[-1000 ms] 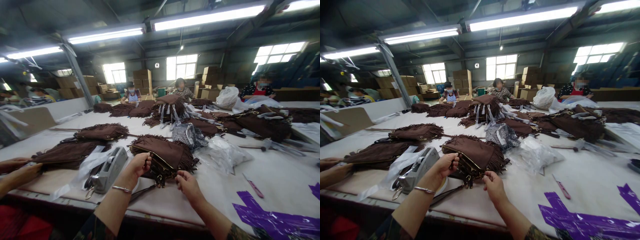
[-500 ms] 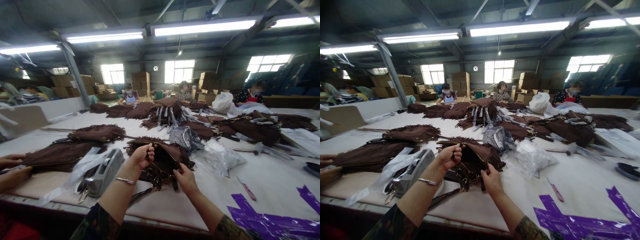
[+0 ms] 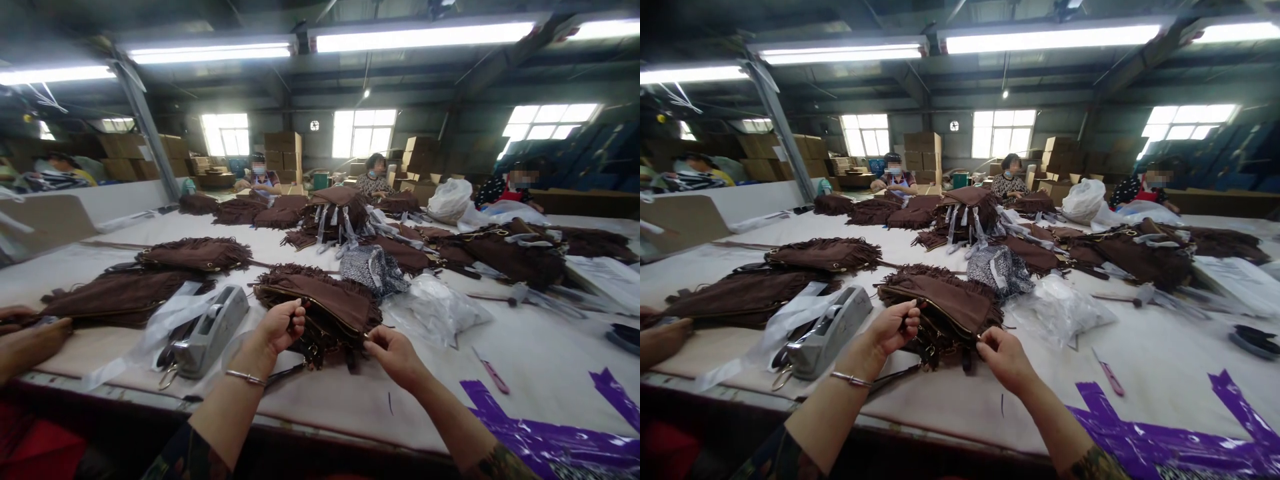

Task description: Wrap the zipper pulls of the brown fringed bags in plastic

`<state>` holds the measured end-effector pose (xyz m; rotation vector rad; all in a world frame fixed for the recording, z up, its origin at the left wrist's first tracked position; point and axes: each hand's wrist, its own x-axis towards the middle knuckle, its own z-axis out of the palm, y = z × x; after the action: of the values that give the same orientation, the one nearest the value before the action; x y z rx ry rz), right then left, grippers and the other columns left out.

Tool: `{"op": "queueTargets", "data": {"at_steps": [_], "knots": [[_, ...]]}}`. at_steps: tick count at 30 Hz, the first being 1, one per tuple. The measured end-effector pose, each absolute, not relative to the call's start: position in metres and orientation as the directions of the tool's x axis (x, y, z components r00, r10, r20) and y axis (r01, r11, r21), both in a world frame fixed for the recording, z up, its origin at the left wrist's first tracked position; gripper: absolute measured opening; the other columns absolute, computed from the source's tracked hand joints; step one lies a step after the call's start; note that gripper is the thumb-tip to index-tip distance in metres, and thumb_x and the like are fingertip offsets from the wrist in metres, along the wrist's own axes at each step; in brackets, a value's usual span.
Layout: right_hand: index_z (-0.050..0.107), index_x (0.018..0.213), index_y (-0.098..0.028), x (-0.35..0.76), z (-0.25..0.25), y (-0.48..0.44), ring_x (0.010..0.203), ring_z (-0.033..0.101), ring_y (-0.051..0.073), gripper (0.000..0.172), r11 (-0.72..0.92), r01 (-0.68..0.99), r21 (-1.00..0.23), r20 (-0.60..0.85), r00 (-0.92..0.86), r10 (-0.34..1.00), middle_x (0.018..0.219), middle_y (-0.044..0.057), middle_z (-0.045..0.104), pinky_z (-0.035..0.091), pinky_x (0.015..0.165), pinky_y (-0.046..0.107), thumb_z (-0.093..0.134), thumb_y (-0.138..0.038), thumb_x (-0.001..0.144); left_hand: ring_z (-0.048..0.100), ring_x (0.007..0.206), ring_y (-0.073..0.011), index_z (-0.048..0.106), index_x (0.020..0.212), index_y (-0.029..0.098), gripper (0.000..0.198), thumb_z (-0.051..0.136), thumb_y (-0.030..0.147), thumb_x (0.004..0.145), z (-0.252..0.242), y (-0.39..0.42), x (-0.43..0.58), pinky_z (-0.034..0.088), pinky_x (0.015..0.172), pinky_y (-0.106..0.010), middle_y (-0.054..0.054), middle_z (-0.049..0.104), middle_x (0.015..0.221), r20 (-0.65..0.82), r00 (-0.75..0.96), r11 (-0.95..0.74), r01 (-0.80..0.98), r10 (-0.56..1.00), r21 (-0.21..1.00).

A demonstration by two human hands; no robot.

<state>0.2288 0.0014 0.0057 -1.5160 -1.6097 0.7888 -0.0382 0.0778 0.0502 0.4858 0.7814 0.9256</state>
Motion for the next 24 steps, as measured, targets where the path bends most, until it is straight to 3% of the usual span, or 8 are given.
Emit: {"op": "queueTargets", "data": {"at_steps": [4,9,11,13,15,17,21,24], "knots": [[0.063,0.084,-0.022,0.235,0.018,-0.007,0.071,0.060,0.018,0.011,0.185,0.743,-0.643,0.190,-0.079,0.979,0.075,0.000,0.065,0.043,0.066,0.029,0.058,-0.032,0.080,0.035,0.042,-0.0019,0.053,0.090,0.013,0.007,0.050,0.019,0.091,0.041,0.074,-0.040,0.028,0.039,-0.011,0.007,0.038,0.061,-0.382,0.360,0.523,-0.519,0.851,0.676],[0.068,0.103,-0.025,0.240,0.024,-0.026,0.081,0.064,0.026,0.024,0.253,0.929,-0.268,0.278,-0.177,0.944,0.095,0.009,0.069,0.046,0.074,0.037,0.056,-0.029,0.083,0.041,0.047,-0.0035,0.049,0.081,0.016,0.011,0.055,0.022,0.087,0.028,0.062,-0.044,0.032,0.044,-0.013,0.005,0.046,0.066,-0.336,0.312,0.451,-0.461,0.889,0.765],[0.070,0.103,-0.026,0.234,0.014,-0.031,0.095,0.063,0.030,0.027,0.326,0.887,-0.327,0.296,-0.232,0.927,0.110,0.011,0.068,0.047,0.085,0.042,0.061,-0.033,0.079,0.047,0.052,-0.0057,0.051,0.081,0.015,0.012,0.056,0.025,0.086,0.022,0.050,-0.044,0.037,0.047,-0.015,0.001,0.052,0.071,-0.342,0.266,0.423,-0.368,0.901,0.828],[0.073,0.098,-0.027,0.219,-0.001,-0.031,0.108,0.060,0.033,0.029,0.321,0.783,-0.532,0.294,-0.185,0.938,0.119,0.011,0.066,0.045,0.094,0.044,0.067,-0.042,0.074,0.052,0.056,-0.0089,0.054,0.081,0.014,0.013,0.057,0.027,0.084,0.018,0.038,-0.042,0.042,0.051,-0.020,-0.003,0.057,0.076,-0.366,0.243,0.424,-0.267,0.899,0.865],[0.074,0.094,-0.026,0.194,-0.015,-0.025,0.101,0.064,0.033,0.038,0.140,0.608,-0.782,0.098,-0.101,0.990,0.110,0.011,0.071,0.052,0.085,0.042,0.071,-0.053,0.067,0.054,0.056,-0.0116,0.056,0.082,0.015,0.015,0.058,0.030,0.082,0.014,0.031,-0.037,0.044,0.054,-0.025,-0.004,0.059,0.078,-0.384,0.259,0.443,-0.227,0.886,0.867],[0.072,0.099,-0.024,0.161,-0.023,-0.016,0.088,0.068,0.033,0.054,-0.109,0.397,-0.911,-0.160,-0.096,0.983,0.103,0.012,0.072,0.055,0.066,0.040,0.071,-0.063,0.062,0.052,0.056,-0.0120,0.058,0.079,0.015,0.024,0.056,0.039,0.084,0.013,0.029,-0.033,0.043,0.055,-0.026,-0.004,0.059,0.074,-0.389,0.205,0.424,-0.169,0.898,0.890],[0.064,0.108,-0.020,0.098,-0.017,-0.004,0.075,0.069,0.026,0.060,-0.378,0.051,-0.924,-0.382,-0.130,0.915,0.100,0.013,0.071,0.046,0.047,0.028,0.068,-0.063,0.067,0.048,0.056,-0.0160,0.062,0.071,0.016,0.046,0.045,0.055,0.087,0.021,0.021,-0.034,0.042,0.058,-0.031,-0.004,0.053,0.062,-0.389,0.030,0.379,0.161,0.921,0.911],[0.063,0.089,-0.017,0.078,-0.010,0.006,0.053,0.057,0.014,0.042,-0.439,-0.116,-0.891,-0.409,-0.215,0.887,0.068,0.003,0.064,0.036,0.042,0.021,0.071,-0.054,0.071,0.056,0.064,-0.0227,0.067,0.073,0.016,0.052,0.042,0.059,0.086,0.025,0.015,-0.037,0.046,0.064,-0.036,-0.009,0.057,0.064,-0.355,-0.006,0.344,0.268,0.935,0.900]]}}
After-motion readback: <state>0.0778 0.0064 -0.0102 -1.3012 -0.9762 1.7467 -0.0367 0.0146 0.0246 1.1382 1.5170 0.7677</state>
